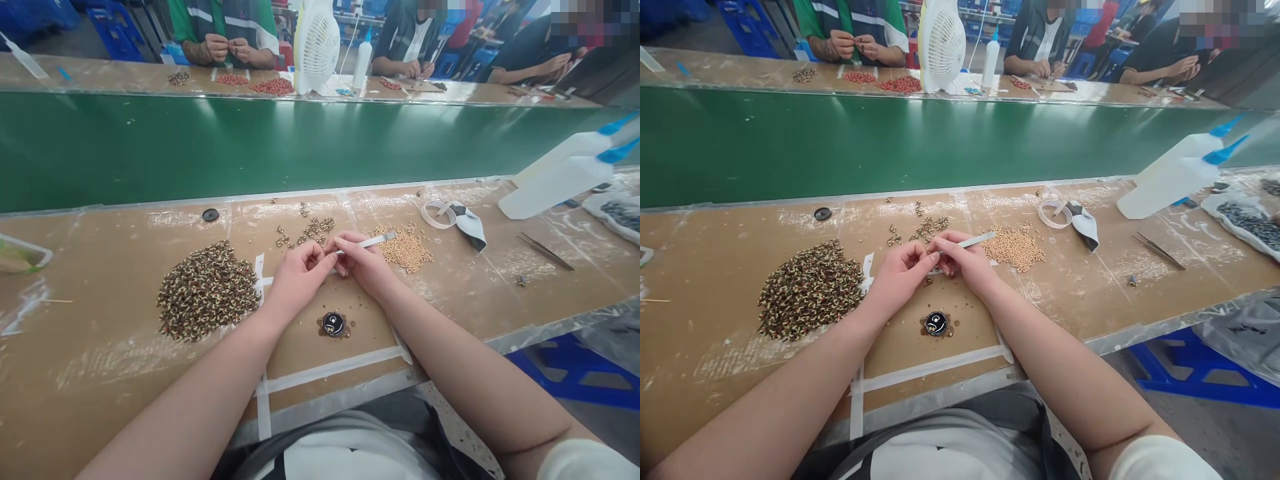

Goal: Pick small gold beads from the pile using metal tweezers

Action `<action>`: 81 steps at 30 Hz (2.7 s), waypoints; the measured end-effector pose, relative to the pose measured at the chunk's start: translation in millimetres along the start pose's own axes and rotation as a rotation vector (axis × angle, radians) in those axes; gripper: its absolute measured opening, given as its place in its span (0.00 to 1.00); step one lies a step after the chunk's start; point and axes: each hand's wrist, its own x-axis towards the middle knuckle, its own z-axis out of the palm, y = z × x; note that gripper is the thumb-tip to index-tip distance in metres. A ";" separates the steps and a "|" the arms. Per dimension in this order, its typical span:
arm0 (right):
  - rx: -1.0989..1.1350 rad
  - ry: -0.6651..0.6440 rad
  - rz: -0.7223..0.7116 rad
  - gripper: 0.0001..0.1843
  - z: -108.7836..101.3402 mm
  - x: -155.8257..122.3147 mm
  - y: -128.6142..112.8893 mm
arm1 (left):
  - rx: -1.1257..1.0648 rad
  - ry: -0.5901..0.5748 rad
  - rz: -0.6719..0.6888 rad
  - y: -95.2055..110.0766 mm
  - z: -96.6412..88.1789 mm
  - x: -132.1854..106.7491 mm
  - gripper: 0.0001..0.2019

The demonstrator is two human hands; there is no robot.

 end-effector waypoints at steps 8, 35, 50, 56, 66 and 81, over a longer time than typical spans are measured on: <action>-0.035 0.014 -0.007 0.15 1.1 -0.8 0.8 | 0.004 0.010 0.003 3.7 2.2 -1.7 0.19; -0.251 0.053 0.028 0.24 9.2 -8.6 -7.9 | 0.200 -0.053 0.006 6.9 6.7 -8.5 0.16; -0.174 0.006 0.019 0.21 9.8 -6.4 -9.0 | 0.055 0.055 0.088 3.1 4.6 -9.7 0.19; -0.109 0.028 -0.042 0.15 11.0 -6.2 -7.4 | 0.045 0.108 0.109 6.3 3.2 -14.7 0.14; -0.118 0.017 -0.130 0.15 15.7 -1.5 -5.2 | -0.488 -0.071 -0.025 7.1 0.0 -3.0 0.20; 0.238 0.296 -0.139 0.14 -10.3 12.5 -19.2 | -0.558 0.186 -0.003 6.0 -12.4 0.3 0.18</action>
